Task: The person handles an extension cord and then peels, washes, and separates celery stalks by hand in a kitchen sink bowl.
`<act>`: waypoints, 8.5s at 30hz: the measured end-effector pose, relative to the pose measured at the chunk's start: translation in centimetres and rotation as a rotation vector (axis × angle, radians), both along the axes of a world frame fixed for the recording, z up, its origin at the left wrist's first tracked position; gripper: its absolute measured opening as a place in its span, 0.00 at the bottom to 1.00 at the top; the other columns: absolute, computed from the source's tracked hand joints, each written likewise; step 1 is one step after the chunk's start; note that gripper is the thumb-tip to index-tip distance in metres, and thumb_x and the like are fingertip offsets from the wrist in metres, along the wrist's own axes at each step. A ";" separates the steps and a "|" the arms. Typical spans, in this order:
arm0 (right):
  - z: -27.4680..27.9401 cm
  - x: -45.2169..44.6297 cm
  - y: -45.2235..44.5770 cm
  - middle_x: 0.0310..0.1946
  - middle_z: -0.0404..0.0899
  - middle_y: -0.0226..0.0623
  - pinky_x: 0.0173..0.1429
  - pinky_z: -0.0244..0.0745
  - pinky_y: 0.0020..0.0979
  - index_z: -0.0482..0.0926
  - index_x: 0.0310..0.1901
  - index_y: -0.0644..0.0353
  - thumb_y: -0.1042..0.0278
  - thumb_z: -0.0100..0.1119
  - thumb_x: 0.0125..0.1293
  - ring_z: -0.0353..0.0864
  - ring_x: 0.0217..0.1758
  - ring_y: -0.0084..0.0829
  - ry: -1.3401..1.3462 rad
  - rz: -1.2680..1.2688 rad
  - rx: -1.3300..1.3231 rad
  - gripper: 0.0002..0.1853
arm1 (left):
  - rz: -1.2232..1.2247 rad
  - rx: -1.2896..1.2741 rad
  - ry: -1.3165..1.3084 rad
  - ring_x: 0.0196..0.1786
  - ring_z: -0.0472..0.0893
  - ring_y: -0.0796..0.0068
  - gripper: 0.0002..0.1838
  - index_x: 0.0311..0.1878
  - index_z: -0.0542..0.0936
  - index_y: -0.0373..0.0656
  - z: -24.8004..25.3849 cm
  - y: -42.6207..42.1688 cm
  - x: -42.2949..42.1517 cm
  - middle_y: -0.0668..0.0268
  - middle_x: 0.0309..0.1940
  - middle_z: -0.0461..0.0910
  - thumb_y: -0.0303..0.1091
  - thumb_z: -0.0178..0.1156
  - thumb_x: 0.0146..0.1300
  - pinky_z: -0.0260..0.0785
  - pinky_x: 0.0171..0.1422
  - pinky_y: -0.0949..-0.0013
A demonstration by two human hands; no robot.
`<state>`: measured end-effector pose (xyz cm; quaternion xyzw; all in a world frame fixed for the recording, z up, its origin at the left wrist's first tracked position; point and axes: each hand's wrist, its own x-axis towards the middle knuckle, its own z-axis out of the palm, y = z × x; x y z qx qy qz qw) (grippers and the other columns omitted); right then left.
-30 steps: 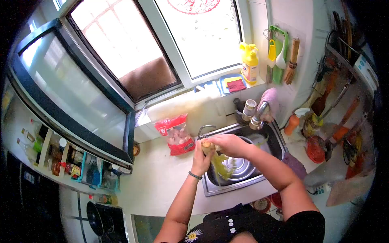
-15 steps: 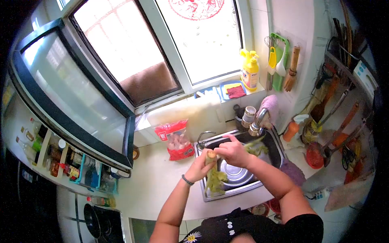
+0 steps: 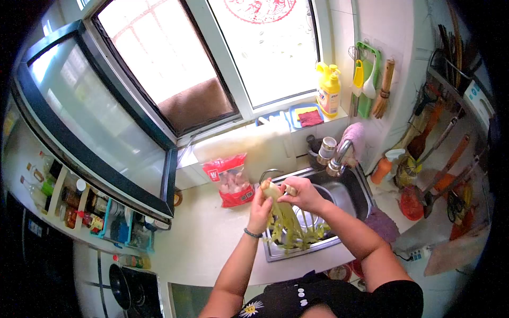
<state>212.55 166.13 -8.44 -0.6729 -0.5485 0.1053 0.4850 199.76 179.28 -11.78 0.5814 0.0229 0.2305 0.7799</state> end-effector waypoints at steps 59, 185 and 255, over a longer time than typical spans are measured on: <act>2.3 -0.3 1.0 0.32 0.76 0.45 0.42 0.71 0.35 0.72 0.41 0.62 0.61 0.72 0.46 0.77 0.37 0.42 0.096 0.143 0.035 0.23 | 0.169 0.181 -0.120 0.43 0.65 0.79 0.26 0.46 0.67 0.44 2.7 0.4 2.6 0.69 0.38 0.66 0.60 0.48 0.64 0.58 0.51 0.74; 0.5 0.8 2.6 0.26 0.70 0.33 0.37 0.68 0.28 0.71 0.35 0.63 0.69 0.48 0.68 0.68 0.28 0.25 0.252 0.393 -0.252 0.06 | -0.334 -0.587 0.009 0.22 0.60 0.83 0.14 0.41 0.67 0.49 -3.7 -0.2 -1.0 0.75 0.21 0.59 0.49 0.52 0.66 0.55 0.26 0.78; -15.2 2.9 -7.2 0.26 0.76 0.26 0.33 0.68 0.21 0.77 0.34 0.63 0.64 0.51 0.67 0.71 0.27 0.18 0.865 -0.137 -0.297 0.11 | 0.191 -1.012 -0.227 0.21 0.56 0.82 0.14 0.31 0.67 0.45 -10.5 1.5 0.7 0.72 0.19 0.56 0.43 0.47 0.70 0.53 0.25 0.78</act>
